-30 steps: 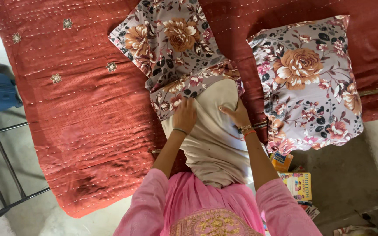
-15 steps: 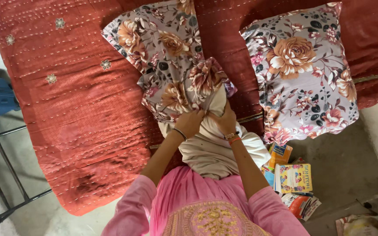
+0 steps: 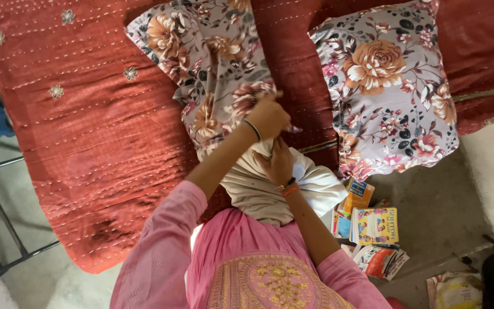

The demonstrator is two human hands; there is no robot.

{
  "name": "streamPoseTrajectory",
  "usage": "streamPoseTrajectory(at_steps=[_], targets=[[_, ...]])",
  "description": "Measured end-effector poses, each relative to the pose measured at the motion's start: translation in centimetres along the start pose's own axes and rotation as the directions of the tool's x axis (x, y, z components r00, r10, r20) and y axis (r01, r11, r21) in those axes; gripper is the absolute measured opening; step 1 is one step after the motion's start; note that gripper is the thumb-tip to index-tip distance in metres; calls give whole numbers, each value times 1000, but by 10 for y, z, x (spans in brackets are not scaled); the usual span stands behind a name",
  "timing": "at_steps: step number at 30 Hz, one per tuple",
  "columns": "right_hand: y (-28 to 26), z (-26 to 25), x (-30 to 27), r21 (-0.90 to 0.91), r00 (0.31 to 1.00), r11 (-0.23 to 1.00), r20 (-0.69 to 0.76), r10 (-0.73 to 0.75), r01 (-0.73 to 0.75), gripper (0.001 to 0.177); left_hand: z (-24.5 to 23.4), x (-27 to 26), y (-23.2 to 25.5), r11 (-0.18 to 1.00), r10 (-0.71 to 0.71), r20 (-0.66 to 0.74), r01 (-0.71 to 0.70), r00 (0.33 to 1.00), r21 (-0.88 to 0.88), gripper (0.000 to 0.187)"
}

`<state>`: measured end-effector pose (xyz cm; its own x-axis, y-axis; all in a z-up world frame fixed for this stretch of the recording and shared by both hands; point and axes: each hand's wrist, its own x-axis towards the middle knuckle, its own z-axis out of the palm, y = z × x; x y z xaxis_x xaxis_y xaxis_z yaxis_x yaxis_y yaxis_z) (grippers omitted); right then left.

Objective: The person puts pillowcases onto two pillows by hand, pulling the fabric over each pillow and smoothing the surface on a bed.

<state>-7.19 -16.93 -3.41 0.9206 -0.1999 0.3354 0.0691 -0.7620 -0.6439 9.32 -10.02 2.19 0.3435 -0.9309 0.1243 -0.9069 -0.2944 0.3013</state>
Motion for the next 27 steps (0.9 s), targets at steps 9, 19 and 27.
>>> streamPoseTrajectory(at_steps=[9, 19, 27], targets=[[29, 105, -21, -612, 825, 647, -19, 564, -456, 22, 25, -38, 89, 983, -151, -46, 145, 988, -114, 5], [77, 63, -24, -164, 971, 978, 179, 160, -131, 21, 4, -106, 51, 858, -509, -301, 502, 806, -107, 62], [15, 10, -15, 55, 1000, 998, -22, 6, -5, 64, 29, -114, 38, 870, -492, -227, 463, 840, -171, 18]])
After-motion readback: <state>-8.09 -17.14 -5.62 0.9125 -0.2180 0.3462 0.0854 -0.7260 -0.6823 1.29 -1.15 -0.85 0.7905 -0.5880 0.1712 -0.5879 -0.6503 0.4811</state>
